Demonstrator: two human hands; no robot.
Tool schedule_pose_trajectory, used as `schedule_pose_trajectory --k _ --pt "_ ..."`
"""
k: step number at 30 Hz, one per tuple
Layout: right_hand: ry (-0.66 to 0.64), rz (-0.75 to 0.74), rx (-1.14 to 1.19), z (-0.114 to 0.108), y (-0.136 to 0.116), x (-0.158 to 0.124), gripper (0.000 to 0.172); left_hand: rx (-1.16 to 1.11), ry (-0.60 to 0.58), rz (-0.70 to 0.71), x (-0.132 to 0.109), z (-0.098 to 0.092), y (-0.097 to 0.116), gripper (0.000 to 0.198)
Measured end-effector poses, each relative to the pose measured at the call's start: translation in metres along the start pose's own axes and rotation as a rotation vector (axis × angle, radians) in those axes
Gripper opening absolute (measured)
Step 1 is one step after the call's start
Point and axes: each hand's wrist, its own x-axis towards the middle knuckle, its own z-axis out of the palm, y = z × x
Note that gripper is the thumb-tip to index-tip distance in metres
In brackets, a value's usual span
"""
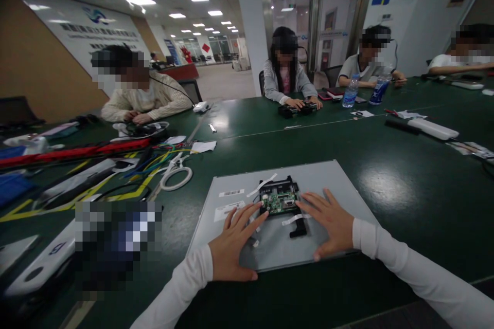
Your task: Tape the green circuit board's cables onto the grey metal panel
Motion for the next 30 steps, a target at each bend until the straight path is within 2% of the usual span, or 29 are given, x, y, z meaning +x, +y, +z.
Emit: schedule_pose_trajectory --k 3,10,17,21,26,28,30 --pt "0.031 0.008 -0.003 0.001 -0.007 -0.003 0.108 -0.027 0.000 0.014 0.001 -0.002 0.000 0.109" --pt "-0.003 0.002 -0.030 0.001 -0.017 -0.008 0.108 -0.065 -0.018 0.070 0.004 -0.006 -0.001 0.111" --pt "0.011 0.060 -0.038 -0.001 -0.023 -0.014 0.099 -0.077 0.013 0.119 0.004 -0.006 -0.001 0.106" --pt "-0.026 0.073 -0.037 -0.005 -0.019 -0.014 0.092 -0.035 0.048 0.116 0.005 -0.006 -0.003 0.101" --pt "-0.014 0.196 -0.044 -0.001 -0.013 -0.011 0.086 0.042 0.111 0.054 0.007 -0.007 -0.014 0.075" --pt "-0.012 0.229 -0.005 -0.001 -0.004 -0.009 0.079 0.059 0.124 0.020 0.007 -0.006 -0.019 0.069" --pt "0.033 0.250 0.062 -0.003 0.016 -0.004 0.069 0.057 0.133 -0.004 0.007 -0.004 -0.023 0.068"
